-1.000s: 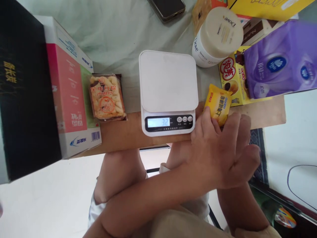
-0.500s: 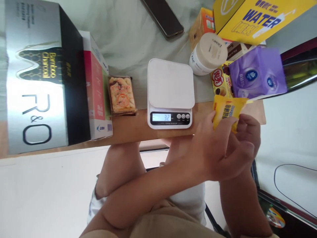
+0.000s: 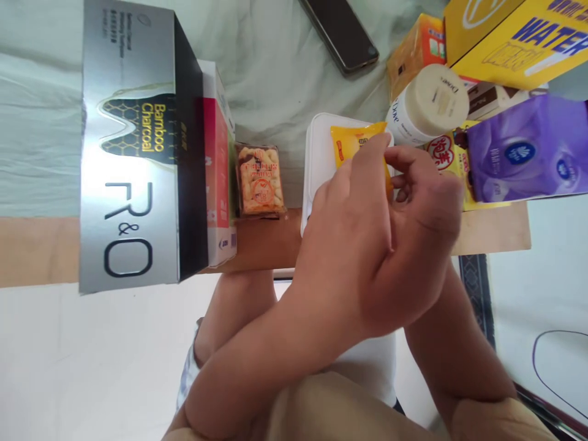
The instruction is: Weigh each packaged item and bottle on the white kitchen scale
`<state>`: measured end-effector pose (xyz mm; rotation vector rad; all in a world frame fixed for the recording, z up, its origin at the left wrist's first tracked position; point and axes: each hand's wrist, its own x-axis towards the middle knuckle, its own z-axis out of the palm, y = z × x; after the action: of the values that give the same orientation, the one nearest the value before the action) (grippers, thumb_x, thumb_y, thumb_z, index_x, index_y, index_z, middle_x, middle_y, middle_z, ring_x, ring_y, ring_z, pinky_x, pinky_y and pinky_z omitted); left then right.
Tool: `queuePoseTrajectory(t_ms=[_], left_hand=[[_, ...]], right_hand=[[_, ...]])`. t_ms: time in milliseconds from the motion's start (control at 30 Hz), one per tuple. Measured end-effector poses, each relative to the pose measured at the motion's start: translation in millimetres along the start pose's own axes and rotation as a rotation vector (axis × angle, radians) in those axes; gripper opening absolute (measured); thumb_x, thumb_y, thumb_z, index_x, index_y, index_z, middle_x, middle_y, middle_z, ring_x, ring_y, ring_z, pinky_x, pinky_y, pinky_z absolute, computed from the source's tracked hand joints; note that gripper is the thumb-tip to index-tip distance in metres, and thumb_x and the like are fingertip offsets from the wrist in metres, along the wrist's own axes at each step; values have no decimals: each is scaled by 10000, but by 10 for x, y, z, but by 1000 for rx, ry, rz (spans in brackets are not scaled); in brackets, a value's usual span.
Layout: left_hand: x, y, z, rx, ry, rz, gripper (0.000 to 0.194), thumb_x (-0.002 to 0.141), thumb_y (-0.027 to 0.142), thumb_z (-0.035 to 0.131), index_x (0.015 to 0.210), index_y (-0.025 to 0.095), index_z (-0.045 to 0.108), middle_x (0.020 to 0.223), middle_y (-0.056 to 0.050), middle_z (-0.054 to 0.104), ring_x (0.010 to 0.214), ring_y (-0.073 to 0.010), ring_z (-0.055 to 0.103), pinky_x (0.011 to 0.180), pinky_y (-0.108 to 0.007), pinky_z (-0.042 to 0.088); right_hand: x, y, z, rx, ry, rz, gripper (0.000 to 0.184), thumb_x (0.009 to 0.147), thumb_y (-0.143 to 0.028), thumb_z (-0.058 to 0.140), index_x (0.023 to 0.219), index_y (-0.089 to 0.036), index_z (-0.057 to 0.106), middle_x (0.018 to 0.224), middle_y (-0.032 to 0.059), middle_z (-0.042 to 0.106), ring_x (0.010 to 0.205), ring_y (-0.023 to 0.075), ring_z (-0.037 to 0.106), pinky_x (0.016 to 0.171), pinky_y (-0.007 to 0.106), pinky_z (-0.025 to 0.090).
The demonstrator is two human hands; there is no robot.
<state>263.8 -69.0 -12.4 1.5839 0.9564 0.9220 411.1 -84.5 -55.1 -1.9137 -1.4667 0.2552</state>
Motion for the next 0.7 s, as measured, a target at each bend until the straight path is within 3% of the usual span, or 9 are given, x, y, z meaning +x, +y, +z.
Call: queuePoseTrajectory(t_ms=[33, 100, 167, 233, 367, 500, 700], left_hand=[[2, -14, -27, 13, -28, 4, 602, 1117, 581, 215, 1481, 169, 460, 1379, -176, 698, 1302, -355, 673, 1135, -635, 542], [1, -59, -70, 107, 28, 50, 682, 1107, 625, 226, 1479, 120, 494, 1334, -221, 683, 1300, -384, 635, 1185, -672, 463], [-3, -124, -89, 186, 127, 85, 765, 1072, 719, 239, 1459, 134, 544, 1336, -247, 638, 1340, -404, 585, 1211, -671, 425], [-5, -196, -88, 198, 153, 74, 820, 1045, 775, 229, 1481, 155, 541, 1426, -262, 571, 1438, -397, 511, 1263, -639, 394], [13, -296, -66, 104, 133, 27, 762, 1049, 768, 257, 1549, 227, 454, 1572, -194, 493, 1565, -329, 416, 1298, -553, 426], [43, -345, -57, -24, 147, -38, 749, 1009, 822, 336, 1555, 315, 416, 1595, -95, 523, 1629, -265, 366, 1340, -489, 418], [47, -434, -25, -7, 106, -40, 609, 1040, 792, 266, 1497, 425, 429, 1555, -42, 572, 1536, -248, 528, 1289, -497, 504]], right_hand=[[-10, 39, -18, -58, 35, -52, 415, 903, -378, 670, 1293, -240, 687, 1254, 65, 741, 928, 171, 678, 872, 401, 596], [-53, 158, -36, -83, 133, -111, 396, 906, -378, 645, 1262, -217, 707, 1261, 98, 735, 1076, 223, 689, 937, 431, 589], [-123, 298, -28, -24, 192, -37, 397, 937, -419, 600, 1262, -208, 691, 1249, 124, 726, 1122, 245, 694, 931, 442, 592], [-201, 415, -1, 64, 194, 79, 413, 963, -472, 564, 1265, -211, 672, 1203, 126, 731, 1062, 241, 710, 900, 453, 605], [-308, 506, 41, 192, 180, 126, 355, 968, -421, 536, 1241, -237, 667, 1195, 90, 747, 1119, 227, 723, 1004, 474, 617], [-306, 520, 15, 226, 176, 140, 366, 938, -327, 519, 1256, -228, 670, 1209, 83, 760, 1175, 217, 719, 1034, 437, 599], [-260, 612, -47, 237, 204, 160, 388, 912, -321, 503, 1232, -182, 674, 1195, 115, 756, 1144, 221, 713, 1036, 419, 573]])
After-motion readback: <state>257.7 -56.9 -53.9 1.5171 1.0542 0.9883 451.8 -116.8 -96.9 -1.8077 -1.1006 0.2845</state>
